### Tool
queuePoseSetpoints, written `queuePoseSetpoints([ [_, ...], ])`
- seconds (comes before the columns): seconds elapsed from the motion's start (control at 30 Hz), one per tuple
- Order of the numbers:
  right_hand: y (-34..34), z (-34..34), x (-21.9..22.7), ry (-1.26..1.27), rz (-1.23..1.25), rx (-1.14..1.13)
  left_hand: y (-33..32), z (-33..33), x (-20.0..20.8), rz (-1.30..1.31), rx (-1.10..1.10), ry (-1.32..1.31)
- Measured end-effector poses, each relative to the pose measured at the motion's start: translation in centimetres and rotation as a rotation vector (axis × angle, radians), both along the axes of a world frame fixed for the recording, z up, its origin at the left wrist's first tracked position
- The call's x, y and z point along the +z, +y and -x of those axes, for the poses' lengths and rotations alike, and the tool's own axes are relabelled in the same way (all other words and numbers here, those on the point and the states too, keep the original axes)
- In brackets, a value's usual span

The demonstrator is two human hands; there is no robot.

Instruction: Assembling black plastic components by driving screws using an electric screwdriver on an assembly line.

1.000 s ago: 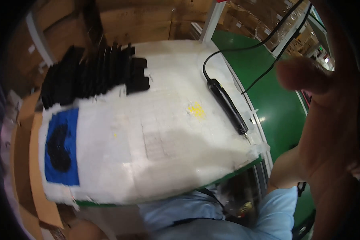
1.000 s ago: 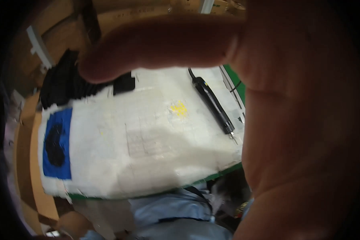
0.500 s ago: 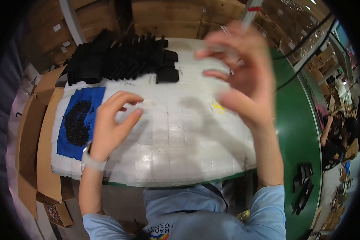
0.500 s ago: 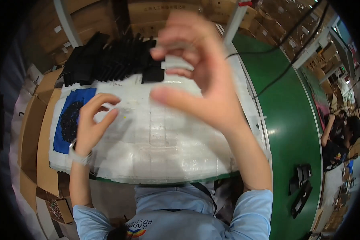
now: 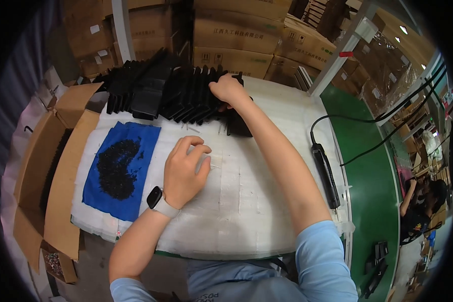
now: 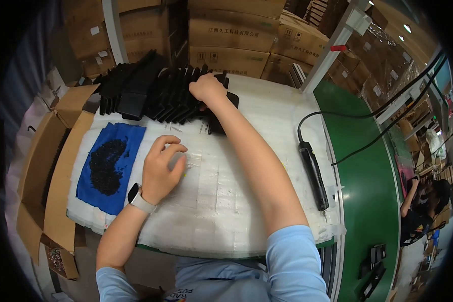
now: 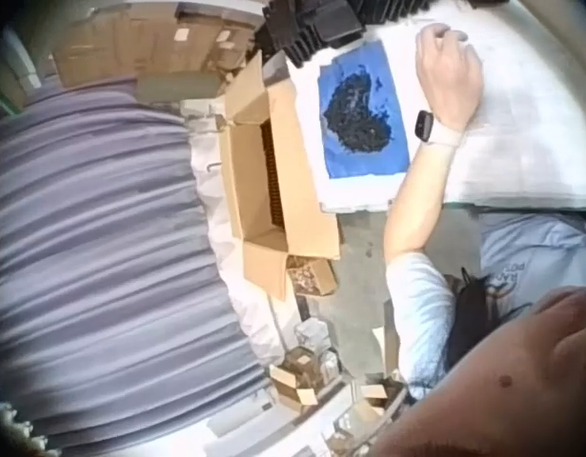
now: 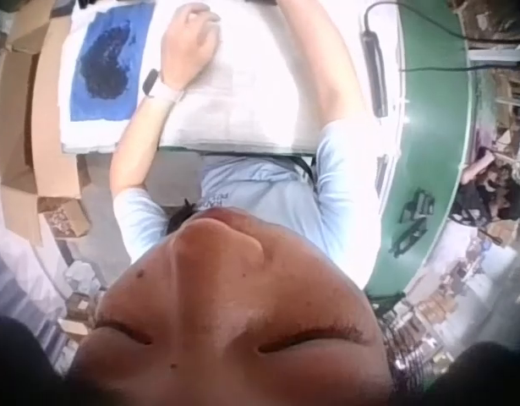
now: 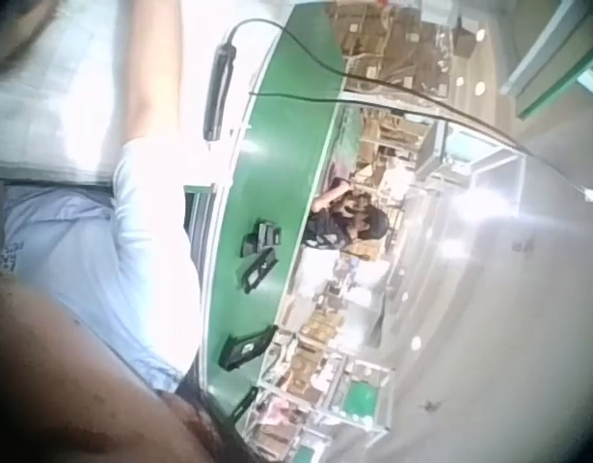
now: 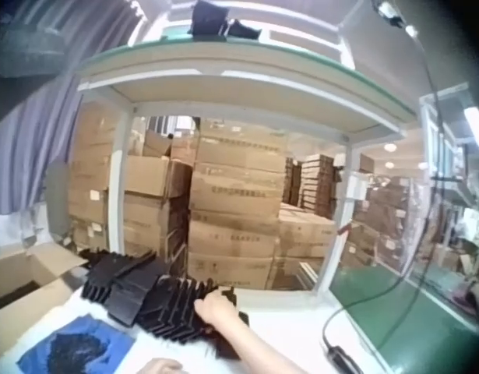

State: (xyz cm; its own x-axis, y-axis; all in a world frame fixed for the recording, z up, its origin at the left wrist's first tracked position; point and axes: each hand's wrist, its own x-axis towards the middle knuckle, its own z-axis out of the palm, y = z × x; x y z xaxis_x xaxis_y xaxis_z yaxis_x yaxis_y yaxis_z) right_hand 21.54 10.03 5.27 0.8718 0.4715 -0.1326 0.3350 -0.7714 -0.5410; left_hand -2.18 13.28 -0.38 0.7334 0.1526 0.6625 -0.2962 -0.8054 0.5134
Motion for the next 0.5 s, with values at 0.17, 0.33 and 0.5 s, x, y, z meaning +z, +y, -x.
queuePoseSetpoints([
  [0.17, 0.0, -1.3, -1.3, 0.024, -0.253, 0.013, 0.9, -0.1, 0.0, 0.058, 0.012, -0.011],
  [0.33, -0.5, -0.5, -1.2, -0.132, -0.321, -0.11, 0.6, 0.1, -0.5, 0.113, -0.039, 0.005],
  [0.5, -2.9, -0.2, 0.4, -0.184, -0.337, -0.146, 0.7, -0.1, -0.7, 0.173, -0.051, 0.04],
])
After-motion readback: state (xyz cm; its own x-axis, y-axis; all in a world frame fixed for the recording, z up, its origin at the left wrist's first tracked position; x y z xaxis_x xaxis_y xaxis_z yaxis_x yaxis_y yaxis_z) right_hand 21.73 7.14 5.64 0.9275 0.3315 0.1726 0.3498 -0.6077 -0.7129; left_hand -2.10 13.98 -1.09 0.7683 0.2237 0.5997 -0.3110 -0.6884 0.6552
